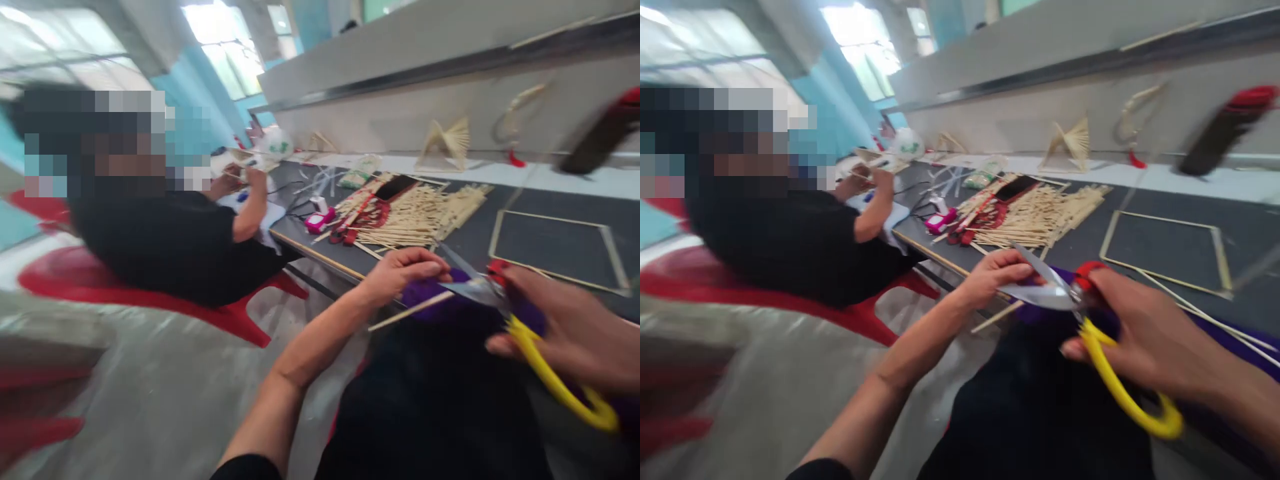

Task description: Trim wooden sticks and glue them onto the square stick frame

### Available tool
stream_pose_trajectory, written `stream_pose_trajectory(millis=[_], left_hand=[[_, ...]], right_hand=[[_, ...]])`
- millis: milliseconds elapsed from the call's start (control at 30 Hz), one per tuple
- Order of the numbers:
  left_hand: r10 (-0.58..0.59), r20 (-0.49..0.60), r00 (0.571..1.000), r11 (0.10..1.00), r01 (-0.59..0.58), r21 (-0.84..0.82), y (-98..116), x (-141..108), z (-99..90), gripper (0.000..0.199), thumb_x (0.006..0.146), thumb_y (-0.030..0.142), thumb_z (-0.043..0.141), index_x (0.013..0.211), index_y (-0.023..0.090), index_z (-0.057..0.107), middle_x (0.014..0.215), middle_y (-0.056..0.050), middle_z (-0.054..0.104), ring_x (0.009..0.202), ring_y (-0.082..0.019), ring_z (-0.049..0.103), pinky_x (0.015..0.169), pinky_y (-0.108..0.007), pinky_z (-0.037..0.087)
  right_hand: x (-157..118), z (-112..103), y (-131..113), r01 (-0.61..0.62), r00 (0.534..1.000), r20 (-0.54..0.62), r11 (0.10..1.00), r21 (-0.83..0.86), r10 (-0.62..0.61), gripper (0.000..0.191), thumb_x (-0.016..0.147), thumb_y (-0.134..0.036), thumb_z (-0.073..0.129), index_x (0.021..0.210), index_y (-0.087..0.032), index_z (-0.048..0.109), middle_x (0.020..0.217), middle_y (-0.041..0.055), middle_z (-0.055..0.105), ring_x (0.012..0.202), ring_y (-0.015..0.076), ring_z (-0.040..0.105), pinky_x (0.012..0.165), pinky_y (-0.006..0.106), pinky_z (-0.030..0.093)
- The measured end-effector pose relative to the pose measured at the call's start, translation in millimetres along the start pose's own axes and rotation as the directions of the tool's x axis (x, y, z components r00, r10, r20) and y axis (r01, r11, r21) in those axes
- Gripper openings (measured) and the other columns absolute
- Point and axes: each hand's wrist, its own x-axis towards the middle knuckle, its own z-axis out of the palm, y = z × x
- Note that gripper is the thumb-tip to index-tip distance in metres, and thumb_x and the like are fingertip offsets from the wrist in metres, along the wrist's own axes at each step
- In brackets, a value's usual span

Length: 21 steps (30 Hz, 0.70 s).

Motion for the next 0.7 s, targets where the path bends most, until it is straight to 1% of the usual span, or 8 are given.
stream_pose_trajectory(millis=[67, 200, 267, 333, 400, 500, 600, 700], left_hand=[[0.052, -0.048, 0.997, 0.998, -0.050, 0.048, 8, 3, 2.3, 0.025, 0.071, 0.034, 0.078, 0.084, 0.014, 0.072, 0.079, -0.002, 0.069, 0.069, -0.010, 0.060, 0.066, -0.019, 0.045], [0.153, -0.081, 0.985, 0.985, -0.145, 0.095, 8, 15, 2.1, 0.022, 0.075, 0.034, 0.076, 0.081, 0.014, 0.070, 0.072, 0.000, 0.065, 0.060, -0.008, 0.057, 0.055, -0.018, 0.042], [0.129, -0.087, 0.988, 0.980, -0.114, 0.161, 6, 20, 2.1, 0.021, 0.078, 0.034, 0.074, 0.081, 0.014, 0.068, 0.067, 0.000, 0.064, 0.055, -0.009, 0.057, 0.050, -0.019, 0.042], [0.072, -0.114, 0.991, 0.975, -0.046, 0.218, 5, 23, 3.3, 0.022, 0.079, 0.035, 0.072, 0.082, 0.015, 0.065, 0.060, 0.002, 0.061, 0.048, -0.009, 0.053, 0.043, -0.018, 0.037], [0.053, -0.155, 0.986, 0.964, -0.010, 0.265, 4, 26, 5.4, 0.023, 0.078, 0.036, 0.073, 0.078, 0.015, 0.063, 0.056, 0.003, 0.059, 0.044, -0.006, 0.047, 0.040, -0.017, 0.032], [0.091, -0.178, 0.980, 0.933, -0.021, 0.360, 0, 29, 8.6, 0.023, 0.077, 0.035, 0.073, 0.072, 0.015, 0.063, 0.056, 0.003, 0.060, 0.044, -0.006, 0.043, 0.042, -0.017, 0.031], [0.145, -0.167, 0.975, 0.888, -0.054, 0.457, -4, 31, 9.2, 0.023, 0.079, 0.037, 0.071, 0.072, 0.016, 0.065, 0.056, 0.001, 0.061, 0.047, -0.008, 0.048, 0.045, -0.019, 0.035], [0.141, -0.157, 0.978, 0.874, -0.049, 0.483, -7, 32, 7.0, 0.026, 0.081, 0.041, 0.069, 0.075, 0.016, 0.066, 0.056, 0.000, 0.062, 0.048, -0.010, 0.050, 0.045, -0.020, 0.035]], right_hand=[[17, -6, -4, -0.039, 0.996, 0.084, 0.999, -0.019, 0.040, 0.042, 0.070, -0.051, 0.069, 0.093, -0.021, 0.050, 0.083, 0.0062, 0.061, 0.069, 0.0235, 0.058, 0.061, 0.036, 0.045], [47, -7, 3, -0.102, 0.988, 0.113, 0.994, -0.042, 0.106, 0.047, 0.068, -0.053, 0.071, 0.093, -0.019, 0.048, 0.085, 0.0044, 0.060, 0.069, 0.0190, 0.054, 0.060, 0.030, 0.040], [53, -3, 9, -0.119, 0.985, 0.119, 0.993, -0.027, 0.122, 0.049, 0.068, -0.053, 0.071, 0.094, -0.019, 0.049, 0.087, 0.0046, 0.060, 0.069, 0.0180, 0.053, 0.060, 0.028, 0.038], [54, 0, 14, -0.114, 0.987, 0.111, 0.993, -0.010, 0.115, 0.053, 0.067, -0.055, 0.072, 0.097, -0.018, 0.050, 0.089, 0.0054, 0.061, 0.071, 0.0183, 0.054, 0.060, 0.028, 0.038], [52, 3, 20, -0.104, 0.991, 0.083, 0.995, -0.006, 0.104, 0.059, 0.065, -0.059, 0.073, 0.100, -0.017, 0.050, 0.092, 0.0067, 0.061, 0.073, 0.0198, 0.055, 0.062, 0.030, 0.038], [47, 6, 28, -0.087, 0.995, 0.035, 0.996, -0.023, 0.088, 0.064, 0.064, -0.063, 0.073, 0.101, -0.016, 0.052, 0.093, 0.0084, 0.061, 0.077, 0.0228, 0.056, 0.066, 0.033, 0.039], [45, 8, 34, -0.069, 0.998, 0.013, 0.997, -0.038, 0.069, 0.066, 0.061, -0.066, 0.073, 0.098, -0.016, 0.053, 0.095, 0.0096, 0.060, 0.081, 0.0248, 0.056, 0.071, 0.036, 0.041], [46, 9, 36, -0.069, 0.997, 0.022, 0.997, -0.041, 0.070, 0.068, 0.061, -0.069, 0.073, 0.097, -0.015, 0.053, 0.098, 0.0111, 0.060, 0.084, 0.0259, 0.056, 0.076, 0.039, 0.042]])
